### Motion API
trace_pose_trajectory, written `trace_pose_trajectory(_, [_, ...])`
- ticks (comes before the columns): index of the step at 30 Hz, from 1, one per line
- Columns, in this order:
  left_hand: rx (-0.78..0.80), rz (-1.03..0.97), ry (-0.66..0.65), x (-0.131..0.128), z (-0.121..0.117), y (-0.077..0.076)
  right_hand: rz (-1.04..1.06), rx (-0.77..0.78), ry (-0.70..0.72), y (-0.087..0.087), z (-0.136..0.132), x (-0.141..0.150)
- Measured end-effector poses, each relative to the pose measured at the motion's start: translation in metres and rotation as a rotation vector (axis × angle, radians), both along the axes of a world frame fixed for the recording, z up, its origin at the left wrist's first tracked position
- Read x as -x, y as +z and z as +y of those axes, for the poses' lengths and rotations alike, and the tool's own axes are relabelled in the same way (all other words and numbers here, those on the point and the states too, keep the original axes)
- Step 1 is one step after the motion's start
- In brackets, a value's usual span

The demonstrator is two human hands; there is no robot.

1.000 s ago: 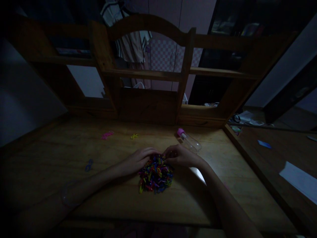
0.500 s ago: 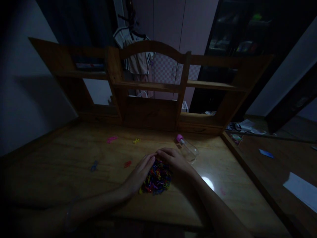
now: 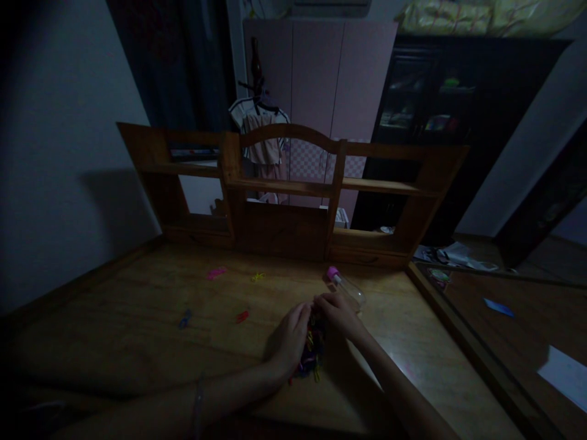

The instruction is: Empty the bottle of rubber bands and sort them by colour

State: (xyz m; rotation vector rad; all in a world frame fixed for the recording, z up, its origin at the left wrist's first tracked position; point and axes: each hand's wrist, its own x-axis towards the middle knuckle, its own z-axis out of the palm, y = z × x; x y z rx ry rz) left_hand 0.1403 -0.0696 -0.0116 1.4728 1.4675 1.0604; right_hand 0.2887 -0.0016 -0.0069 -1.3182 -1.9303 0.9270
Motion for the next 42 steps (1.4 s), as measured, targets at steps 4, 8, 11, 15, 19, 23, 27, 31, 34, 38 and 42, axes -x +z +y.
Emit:
trace_pose_trajectory(4, [0.035, -0.026, -0.054, -0.005, 0.008, 0.002, 0.05, -0.001, -0.079, -0.005, -0.01, -0.011])
trace_pose_trajectory(8, [0.024, -0.158, -0.161, 0.001, 0.02, -0.002, 0.115, -0.051, -0.093, 0.003, -0.031, -0.016])
trace_pose_trajectory(11, [0.028, -0.209, -0.231, 0.014, 0.031, -0.005, 0.083, -0.138, -0.124, 0.01, -0.057, -0.022])
trace_pose_trajectory(15, [0.007, -0.271, -0.334, 0.033, 0.044, -0.008, -0.165, -0.313, -0.051, 0.006, -0.098, -0.029])
trace_pose_trajectory(19, [0.035, -0.333, -0.442, 0.04, 0.049, -0.011, -0.35, -0.354, 0.035, -0.014, -0.124, -0.02])
trace_pose_trajectory(23, [0.083, -0.409, -0.561, 0.04, 0.044, -0.011, -0.42, -0.453, 0.008, -0.034, -0.123, -0.004])
trace_pose_trajectory(27, [0.147, -0.524, -0.671, 0.04, 0.039, -0.011, -0.42, -0.501, -0.177, -0.042, -0.113, 0.001])
trace_pose_trajectory(31, [0.204, -0.593, -0.68, 0.042, 0.043, -0.013, -0.434, -0.445, -0.256, -0.041, -0.11, -0.009])
trace_pose_trajectory(34, [0.212, -0.609, -0.661, 0.044, 0.046, -0.013, -0.423, -0.404, -0.258, -0.036, -0.112, -0.016])
trace_pose_trajectory(38, [0.215, -0.59, -0.637, 0.046, 0.047, -0.01, -0.345, -0.38, -0.232, -0.019, -0.112, -0.018])
trace_pose_trajectory(42, [0.206, -0.634, -0.63, 0.045, 0.05, -0.012, -0.293, -0.381, -0.183, -0.001, -0.106, -0.007])
